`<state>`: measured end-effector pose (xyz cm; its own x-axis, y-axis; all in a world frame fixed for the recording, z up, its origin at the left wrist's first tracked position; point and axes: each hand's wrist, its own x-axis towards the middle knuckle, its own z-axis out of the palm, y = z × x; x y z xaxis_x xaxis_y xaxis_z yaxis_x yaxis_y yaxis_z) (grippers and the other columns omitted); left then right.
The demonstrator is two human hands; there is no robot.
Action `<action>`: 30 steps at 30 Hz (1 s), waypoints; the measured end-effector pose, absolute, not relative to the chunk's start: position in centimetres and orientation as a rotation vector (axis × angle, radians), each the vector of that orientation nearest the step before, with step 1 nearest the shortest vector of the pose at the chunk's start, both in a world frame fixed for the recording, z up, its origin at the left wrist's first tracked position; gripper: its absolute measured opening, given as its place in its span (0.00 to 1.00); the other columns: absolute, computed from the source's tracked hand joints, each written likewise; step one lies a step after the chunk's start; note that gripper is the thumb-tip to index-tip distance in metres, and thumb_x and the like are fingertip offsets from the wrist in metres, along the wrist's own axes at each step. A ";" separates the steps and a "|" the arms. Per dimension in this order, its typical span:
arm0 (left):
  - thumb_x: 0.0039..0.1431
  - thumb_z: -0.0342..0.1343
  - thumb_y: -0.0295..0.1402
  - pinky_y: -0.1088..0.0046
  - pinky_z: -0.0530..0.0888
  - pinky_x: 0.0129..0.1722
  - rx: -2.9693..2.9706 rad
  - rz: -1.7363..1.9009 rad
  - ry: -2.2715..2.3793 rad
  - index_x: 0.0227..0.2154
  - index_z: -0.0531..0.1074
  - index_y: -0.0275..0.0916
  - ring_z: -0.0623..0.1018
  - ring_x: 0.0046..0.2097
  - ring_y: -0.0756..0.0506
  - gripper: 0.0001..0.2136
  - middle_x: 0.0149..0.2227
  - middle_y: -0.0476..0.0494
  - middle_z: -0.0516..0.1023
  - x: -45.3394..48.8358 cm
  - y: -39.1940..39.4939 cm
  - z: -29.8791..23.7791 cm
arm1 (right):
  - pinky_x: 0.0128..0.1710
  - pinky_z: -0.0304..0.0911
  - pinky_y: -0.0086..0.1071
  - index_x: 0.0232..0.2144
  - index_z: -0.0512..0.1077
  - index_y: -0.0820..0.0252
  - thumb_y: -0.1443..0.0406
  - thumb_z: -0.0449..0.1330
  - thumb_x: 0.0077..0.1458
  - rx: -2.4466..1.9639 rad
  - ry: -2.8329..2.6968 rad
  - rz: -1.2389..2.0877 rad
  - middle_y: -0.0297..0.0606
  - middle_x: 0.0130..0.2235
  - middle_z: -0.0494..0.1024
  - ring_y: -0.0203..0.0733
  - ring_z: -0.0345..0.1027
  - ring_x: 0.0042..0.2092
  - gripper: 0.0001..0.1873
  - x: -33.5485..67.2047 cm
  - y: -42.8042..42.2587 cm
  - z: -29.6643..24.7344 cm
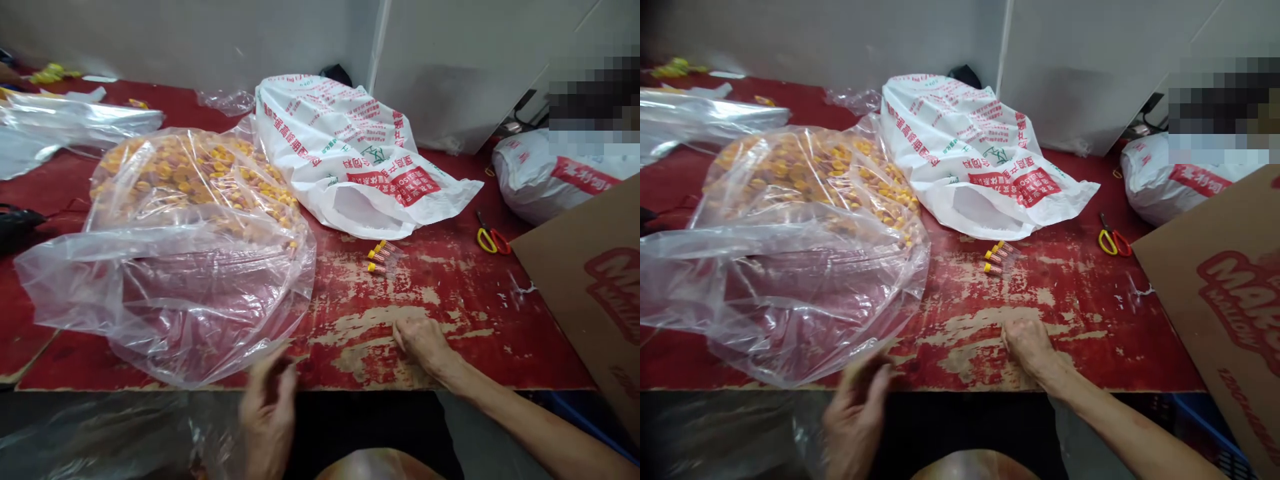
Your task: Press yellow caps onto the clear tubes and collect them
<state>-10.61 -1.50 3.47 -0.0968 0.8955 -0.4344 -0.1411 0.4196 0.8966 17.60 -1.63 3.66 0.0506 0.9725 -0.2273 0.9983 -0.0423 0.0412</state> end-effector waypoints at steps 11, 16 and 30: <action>0.49 0.64 0.35 0.72 0.73 0.36 0.290 0.874 0.759 0.42 0.70 0.39 0.77 0.33 0.49 0.17 0.34 0.46 0.77 -3.7 -1.1 3.7 | 0.44 0.61 0.36 0.43 0.67 0.59 0.64 0.46 0.64 2.298 2.964 -0.420 0.42 0.41 0.72 0.43 0.65 0.43 0.12 10.2 -3.1 4.3; 0.47 0.64 0.34 0.73 0.71 0.28 0.231 0.859 0.777 0.41 0.70 0.37 0.74 0.25 0.50 0.17 0.26 0.50 0.74 -5.0 -0.8 3.4 | 0.43 0.56 0.40 0.45 0.69 0.63 0.66 0.50 0.60 2.554 2.411 0.253 0.47 0.43 0.68 0.49 0.59 0.44 0.13 15.3 4.0 4.2; 0.51 0.61 0.34 0.72 0.70 0.28 0.236 0.836 0.695 0.42 0.69 0.38 0.73 0.25 0.50 0.15 0.27 0.49 0.73 -5.5 -1.0 2.5 | 0.27 0.50 0.27 0.32 0.68 0.59 0.63 0.49 0.62 2.052 2.386 -0.289 0.32 0.27 0.72 0.35 0.62 0.26 0.10 18.6 0.7 6.4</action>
